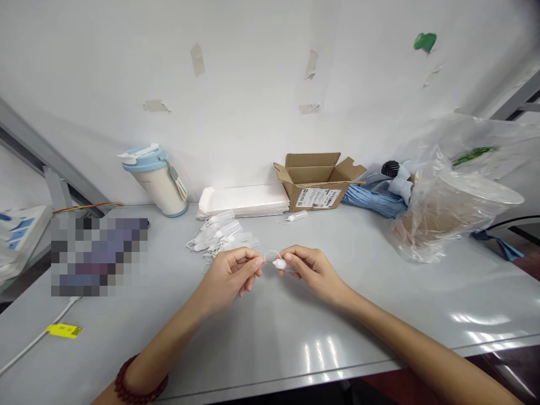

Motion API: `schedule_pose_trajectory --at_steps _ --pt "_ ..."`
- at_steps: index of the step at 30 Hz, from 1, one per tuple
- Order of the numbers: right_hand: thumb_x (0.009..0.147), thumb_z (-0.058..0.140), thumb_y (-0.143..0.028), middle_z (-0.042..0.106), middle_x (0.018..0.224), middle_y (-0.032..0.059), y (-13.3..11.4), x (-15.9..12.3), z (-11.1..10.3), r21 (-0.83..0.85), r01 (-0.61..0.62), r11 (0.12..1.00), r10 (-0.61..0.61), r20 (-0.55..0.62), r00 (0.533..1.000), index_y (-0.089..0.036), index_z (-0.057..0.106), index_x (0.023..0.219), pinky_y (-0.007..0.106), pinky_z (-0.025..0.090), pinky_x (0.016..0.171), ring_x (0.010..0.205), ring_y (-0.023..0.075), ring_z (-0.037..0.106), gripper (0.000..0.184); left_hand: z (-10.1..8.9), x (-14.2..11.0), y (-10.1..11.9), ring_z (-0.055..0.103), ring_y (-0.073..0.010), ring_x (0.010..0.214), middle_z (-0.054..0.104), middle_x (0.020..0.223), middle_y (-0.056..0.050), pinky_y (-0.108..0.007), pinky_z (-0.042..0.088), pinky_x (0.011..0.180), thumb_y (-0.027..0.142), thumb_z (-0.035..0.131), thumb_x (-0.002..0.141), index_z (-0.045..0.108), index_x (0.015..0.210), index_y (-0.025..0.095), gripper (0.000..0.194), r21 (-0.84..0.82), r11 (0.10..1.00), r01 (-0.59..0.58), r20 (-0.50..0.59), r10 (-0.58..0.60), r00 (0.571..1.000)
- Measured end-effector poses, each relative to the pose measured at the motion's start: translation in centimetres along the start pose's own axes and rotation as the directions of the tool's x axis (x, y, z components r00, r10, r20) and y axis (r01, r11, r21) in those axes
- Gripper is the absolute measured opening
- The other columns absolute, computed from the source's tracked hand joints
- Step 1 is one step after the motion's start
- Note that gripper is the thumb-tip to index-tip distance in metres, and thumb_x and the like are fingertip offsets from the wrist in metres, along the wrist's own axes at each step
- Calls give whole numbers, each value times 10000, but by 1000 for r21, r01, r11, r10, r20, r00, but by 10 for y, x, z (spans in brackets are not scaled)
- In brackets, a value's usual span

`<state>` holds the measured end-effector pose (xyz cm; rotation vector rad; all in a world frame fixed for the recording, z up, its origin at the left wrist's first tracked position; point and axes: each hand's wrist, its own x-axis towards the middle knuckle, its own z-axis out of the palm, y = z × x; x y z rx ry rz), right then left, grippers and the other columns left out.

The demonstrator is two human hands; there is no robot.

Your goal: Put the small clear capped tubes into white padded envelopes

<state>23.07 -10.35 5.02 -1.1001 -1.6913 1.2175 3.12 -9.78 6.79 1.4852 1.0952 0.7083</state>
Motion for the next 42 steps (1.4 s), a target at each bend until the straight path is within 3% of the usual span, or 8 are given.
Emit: schedule_pose_trajectory --at_steps 9,13,20,30,42 --pt "896 431 -442 613 700 8 -1 0 -1 -16 -2 1000 2 7 1000 -162 620 849 228 355 537 545 87 431 341 2 1 -2 423 -76 436 472 491 51 -192 367 427 396 512 837 586 740 163 262 -3 1000 7 14 -7 1000" --pt "902 422 -437 609 696 7 2 0 0 -52 1 999 0 16 1000 -164 610 818 226 339 533 549 87 437 342 5 -1 -3 441 -73 464 536 593 28 -192 367 441 386 508 834 592 763 167 245 52 998 -26 -26 28 999" --pt "892 442 -435 590 628 -22 6 -1 4 7 -30 1000 30 -3 1000 -189 498 995 216 319 501 528 92 434 273 15 -3 -5 443 -76 473 536 595 34 -192 358 466 347 495 830 582 753 179 204 150 986 -76 -86 89 992" --pt "886 442 -455 601 642 -19 10 0 8 60 -86 995 85 27 996 -199 449 1018 217 334 523 531 90 422 288 20 -3 -10 425 -77 481 539 622 25 -201 342 467 322 483 829 566 734 174 195 157 985 -77 -66 88 994" --pt "873 454 -479 589 634 -18 1 4 6 69 -61 996 58 49 997 -189 493 929 222 293 499 514 85 385 298 6 0 -1 476 -92 510 557 629 12 -201 425 502 355 513 809 638 774 170 226 173 980 -95 -27 101 995"
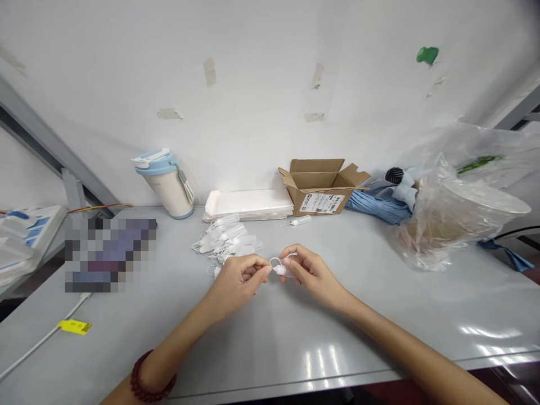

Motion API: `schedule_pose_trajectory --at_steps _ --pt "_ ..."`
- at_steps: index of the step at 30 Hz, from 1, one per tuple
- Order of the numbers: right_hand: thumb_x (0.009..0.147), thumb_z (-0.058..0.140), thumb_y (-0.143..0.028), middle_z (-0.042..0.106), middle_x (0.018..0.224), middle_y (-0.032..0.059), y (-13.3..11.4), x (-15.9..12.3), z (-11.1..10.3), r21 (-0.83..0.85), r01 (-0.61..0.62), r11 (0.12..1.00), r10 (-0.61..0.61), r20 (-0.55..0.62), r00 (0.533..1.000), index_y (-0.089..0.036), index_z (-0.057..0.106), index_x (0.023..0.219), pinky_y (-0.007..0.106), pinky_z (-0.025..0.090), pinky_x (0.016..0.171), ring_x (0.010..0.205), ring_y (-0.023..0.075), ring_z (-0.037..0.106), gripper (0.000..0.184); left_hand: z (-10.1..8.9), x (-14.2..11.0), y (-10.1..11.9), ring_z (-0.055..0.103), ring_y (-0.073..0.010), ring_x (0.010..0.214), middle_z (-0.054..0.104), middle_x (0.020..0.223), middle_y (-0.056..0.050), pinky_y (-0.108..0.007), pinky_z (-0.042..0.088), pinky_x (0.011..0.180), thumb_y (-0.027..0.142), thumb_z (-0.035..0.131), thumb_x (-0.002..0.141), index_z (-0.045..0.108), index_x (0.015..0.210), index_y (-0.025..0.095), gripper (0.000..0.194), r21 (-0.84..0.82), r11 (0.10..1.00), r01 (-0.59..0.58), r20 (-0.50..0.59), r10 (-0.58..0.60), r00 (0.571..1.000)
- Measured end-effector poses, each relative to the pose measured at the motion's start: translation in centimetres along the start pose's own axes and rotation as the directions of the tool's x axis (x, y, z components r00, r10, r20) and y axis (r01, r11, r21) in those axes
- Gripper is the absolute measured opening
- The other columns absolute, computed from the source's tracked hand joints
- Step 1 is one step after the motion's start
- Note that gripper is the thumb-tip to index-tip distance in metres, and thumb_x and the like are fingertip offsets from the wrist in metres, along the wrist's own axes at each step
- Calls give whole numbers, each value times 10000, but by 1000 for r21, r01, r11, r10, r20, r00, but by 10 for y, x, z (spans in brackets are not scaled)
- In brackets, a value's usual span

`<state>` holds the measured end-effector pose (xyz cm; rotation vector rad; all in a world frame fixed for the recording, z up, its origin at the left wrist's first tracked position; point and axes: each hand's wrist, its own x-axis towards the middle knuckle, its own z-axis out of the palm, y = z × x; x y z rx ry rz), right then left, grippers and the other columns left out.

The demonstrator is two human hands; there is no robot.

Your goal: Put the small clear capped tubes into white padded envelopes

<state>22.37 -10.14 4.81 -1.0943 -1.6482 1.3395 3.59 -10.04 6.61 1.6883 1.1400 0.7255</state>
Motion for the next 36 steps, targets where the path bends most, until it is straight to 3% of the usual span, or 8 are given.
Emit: schedule_pose_trajectory --at_steps 10,17,23,29,36 --pt "851 484 -504 584 612 -15 -8 0 -7 -2 -64 998 64 15 998 -191 503 877 230 366 546 580 102 492 314 -2 -2 -2 468 -89 514 543 612 15 -194 411 495 337 516 824 641 777 170 215 18 999 -36 -1 36 999" --pt "851 484 -502 584 610 -20 -8 -1 -7 16 -67 998 66 5 998 -195 507 870 223 361 542 558 91 464 309 -2 0 -1 461 -83 507 528 596 22 -194 395 491 339 537 813 644 763 164 211 1 1000 -26 -22 26 999" --pt "835 497 -514 574 593 -17 -8 2 -12 33 -97 995 98 -29 995 -185 499 826 218 348 540 552 86 443 329 -6 1 -6 456 -75 479 521 585 32 -197 393 474 346 555 801 619 760 159 202 -67 998 1 -200 -14 980" --pt "850 484 -495 579 593 -17 -3 3 -11 14 -83 996 83 -12 996 -190 504 837 214 326 518 535 83 422 306 4 2 -9 479 -91 537 565 652 15 -209 410 510 360 559 803 642 900 168 230 -33 999 -11 -77 8 997" --pt "858 473 -487 583 605 -15 -5 1 -8 -9 -78 997 77 -7 997 -195 508 839 218 360 538 555 91 457 295 7 0 -9 498 -102 581 561 629 13 -205 405 534 321 532 822 649 811 173 189 19 998 -53 -51 54 997"
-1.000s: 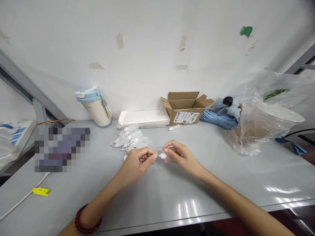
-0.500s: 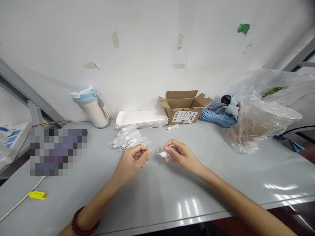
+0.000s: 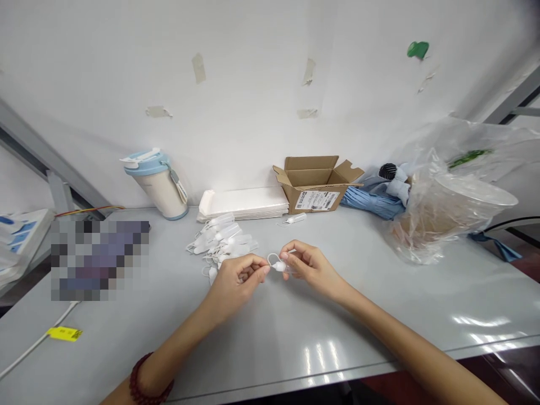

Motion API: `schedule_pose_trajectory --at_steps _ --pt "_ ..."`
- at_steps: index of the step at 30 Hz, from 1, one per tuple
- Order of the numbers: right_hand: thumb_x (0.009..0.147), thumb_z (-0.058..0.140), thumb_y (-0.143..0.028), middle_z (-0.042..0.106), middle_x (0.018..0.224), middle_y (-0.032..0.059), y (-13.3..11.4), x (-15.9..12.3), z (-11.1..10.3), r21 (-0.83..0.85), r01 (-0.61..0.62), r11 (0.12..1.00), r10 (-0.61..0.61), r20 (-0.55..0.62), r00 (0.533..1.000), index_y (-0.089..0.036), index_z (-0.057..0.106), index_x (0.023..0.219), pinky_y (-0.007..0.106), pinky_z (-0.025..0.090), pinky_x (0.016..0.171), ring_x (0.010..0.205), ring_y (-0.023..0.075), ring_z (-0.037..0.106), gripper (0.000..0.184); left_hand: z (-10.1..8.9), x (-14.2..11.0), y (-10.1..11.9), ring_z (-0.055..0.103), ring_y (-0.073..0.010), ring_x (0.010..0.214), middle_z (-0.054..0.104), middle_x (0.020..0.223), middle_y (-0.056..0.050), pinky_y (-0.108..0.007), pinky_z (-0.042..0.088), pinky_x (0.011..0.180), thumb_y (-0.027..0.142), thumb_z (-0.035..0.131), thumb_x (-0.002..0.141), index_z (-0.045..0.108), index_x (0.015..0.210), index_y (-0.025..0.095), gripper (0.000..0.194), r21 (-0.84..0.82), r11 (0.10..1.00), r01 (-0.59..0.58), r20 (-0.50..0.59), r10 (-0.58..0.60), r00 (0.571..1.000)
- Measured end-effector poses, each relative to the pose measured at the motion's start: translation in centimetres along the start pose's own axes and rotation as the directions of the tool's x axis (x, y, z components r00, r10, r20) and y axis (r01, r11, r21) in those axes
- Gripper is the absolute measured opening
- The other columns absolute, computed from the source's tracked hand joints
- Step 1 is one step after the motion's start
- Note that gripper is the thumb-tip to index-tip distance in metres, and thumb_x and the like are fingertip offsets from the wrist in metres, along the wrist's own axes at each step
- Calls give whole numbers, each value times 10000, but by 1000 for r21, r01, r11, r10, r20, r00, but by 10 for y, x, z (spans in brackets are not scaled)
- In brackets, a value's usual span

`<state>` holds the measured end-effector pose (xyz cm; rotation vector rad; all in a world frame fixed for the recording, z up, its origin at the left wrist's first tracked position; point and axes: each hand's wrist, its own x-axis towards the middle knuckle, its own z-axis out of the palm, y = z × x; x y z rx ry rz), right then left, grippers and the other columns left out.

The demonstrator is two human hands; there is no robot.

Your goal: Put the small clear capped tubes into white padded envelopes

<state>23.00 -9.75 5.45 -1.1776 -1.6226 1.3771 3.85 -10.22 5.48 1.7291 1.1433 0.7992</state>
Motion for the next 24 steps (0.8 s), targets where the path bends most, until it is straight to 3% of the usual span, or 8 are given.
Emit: schedule_pose_trajectory --at_steps 13,20,24 --pt "858 485 -476 585 623 -17 -7 -2 0 65 54 996 -54 5 999 -191 511 835 214 397 566 578 86 479 287 -5 0 3 459 -71 475 552 569 24 -193 401 473 290 580 787 659 735 158 162 -129 990 -52 -83 42 996" --pt "852 482 -489 579 612 -20 -2 0 -2 31 68 997 -68 -16 998 -193 513 836 217 385 543 554 90 478 299 2 2 -1 527 -107 587 592 664 0 -201 440 497 313 589 783 634 869 163 178 -114 993 -10 41 15 999" --pt "859 467 -487 580 608 -16 1 2 -2 8 78 997 -78 5 997 -188 520 843 211 355 515 537 87 454 304 4 2 -1 519 -103 575 582 643 10 -195 434 498 337 572 800 623 866 171 186 -98 995 -14 7 15 1000"
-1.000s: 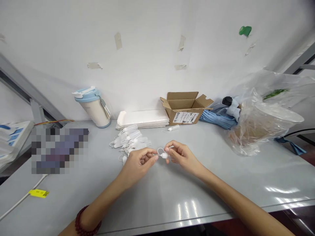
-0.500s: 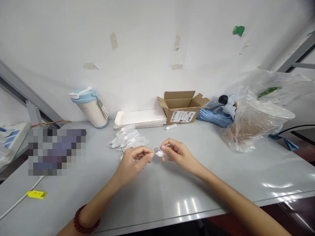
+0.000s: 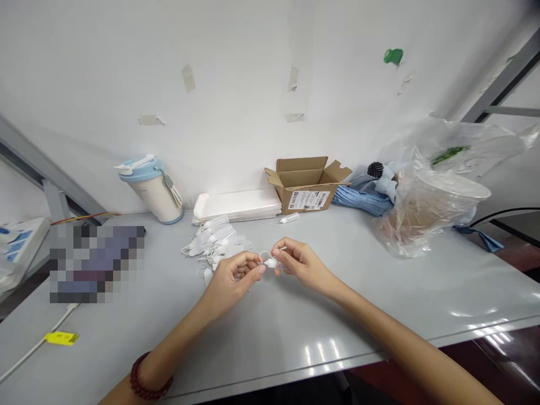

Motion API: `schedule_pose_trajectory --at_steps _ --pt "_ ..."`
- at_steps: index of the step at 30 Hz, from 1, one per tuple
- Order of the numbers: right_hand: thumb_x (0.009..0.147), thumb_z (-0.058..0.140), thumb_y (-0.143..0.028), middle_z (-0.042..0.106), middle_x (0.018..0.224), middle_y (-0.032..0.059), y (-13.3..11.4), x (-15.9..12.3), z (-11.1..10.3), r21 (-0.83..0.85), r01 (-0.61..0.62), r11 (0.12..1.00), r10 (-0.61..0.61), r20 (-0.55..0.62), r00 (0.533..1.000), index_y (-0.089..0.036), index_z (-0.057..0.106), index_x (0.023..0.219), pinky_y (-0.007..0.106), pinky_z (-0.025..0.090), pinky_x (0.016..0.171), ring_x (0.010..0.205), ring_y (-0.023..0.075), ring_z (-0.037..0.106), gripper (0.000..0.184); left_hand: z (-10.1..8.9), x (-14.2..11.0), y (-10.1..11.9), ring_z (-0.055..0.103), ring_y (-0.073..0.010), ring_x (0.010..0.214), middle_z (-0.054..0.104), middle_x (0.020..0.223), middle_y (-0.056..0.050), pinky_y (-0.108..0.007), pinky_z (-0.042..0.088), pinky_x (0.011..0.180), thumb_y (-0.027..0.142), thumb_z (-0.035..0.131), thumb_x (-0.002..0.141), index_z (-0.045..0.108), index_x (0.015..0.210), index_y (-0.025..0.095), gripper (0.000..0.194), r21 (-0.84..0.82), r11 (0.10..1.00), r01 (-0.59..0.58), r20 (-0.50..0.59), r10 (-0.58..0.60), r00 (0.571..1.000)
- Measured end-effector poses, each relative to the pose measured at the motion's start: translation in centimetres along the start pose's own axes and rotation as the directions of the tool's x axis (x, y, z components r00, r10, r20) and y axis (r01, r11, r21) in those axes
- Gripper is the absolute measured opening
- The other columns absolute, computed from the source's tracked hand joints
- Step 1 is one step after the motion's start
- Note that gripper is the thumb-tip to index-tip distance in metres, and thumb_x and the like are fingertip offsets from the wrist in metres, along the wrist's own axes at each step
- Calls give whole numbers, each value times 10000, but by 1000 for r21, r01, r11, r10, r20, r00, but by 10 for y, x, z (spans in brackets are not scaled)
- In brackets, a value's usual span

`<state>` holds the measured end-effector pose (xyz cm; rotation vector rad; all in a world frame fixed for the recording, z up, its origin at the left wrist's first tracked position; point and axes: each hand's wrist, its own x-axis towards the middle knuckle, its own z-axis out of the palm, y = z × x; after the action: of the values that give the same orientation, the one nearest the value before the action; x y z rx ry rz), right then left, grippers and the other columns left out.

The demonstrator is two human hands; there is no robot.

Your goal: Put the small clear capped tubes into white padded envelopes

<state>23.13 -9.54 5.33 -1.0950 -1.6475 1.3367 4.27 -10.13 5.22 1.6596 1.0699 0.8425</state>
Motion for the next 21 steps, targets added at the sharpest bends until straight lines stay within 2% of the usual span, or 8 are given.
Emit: schedule_pose_trajectory --at_steps 8,15,21 --pt "853 475 -497 579 608 -16 -2 -1 1 10 -30 1000 30 8 1000 -184 513 838 217 385 553 564 88 470 316 -1 0 3 495 -89 497 595 587 13 -196 407 487 292 569 789 667 752 168 162 93 993 -70 -74 77 994" --pt "846 480 -511 575 604 -16 -7 -2 0 17 -21 1000 21 6 1000 -187 518 838 223 369 542 554 91 460 327 -2 0 5 503 -95 495 611 588 12 -201 403 476 286 573 789 678 760 181 151 123 985 -121 -105 134 985" --pt "850 476 -499 561 585 -18 -4 -1 -1 20 -7 1000 7 -11 1000 -180 522 806 220 341 524 542 90 450 325 -3 0 1 530 -104 564 618 632 7 -203 418 524 294 576 799 674 840 177 158 186 973 -133 -59 146 988"
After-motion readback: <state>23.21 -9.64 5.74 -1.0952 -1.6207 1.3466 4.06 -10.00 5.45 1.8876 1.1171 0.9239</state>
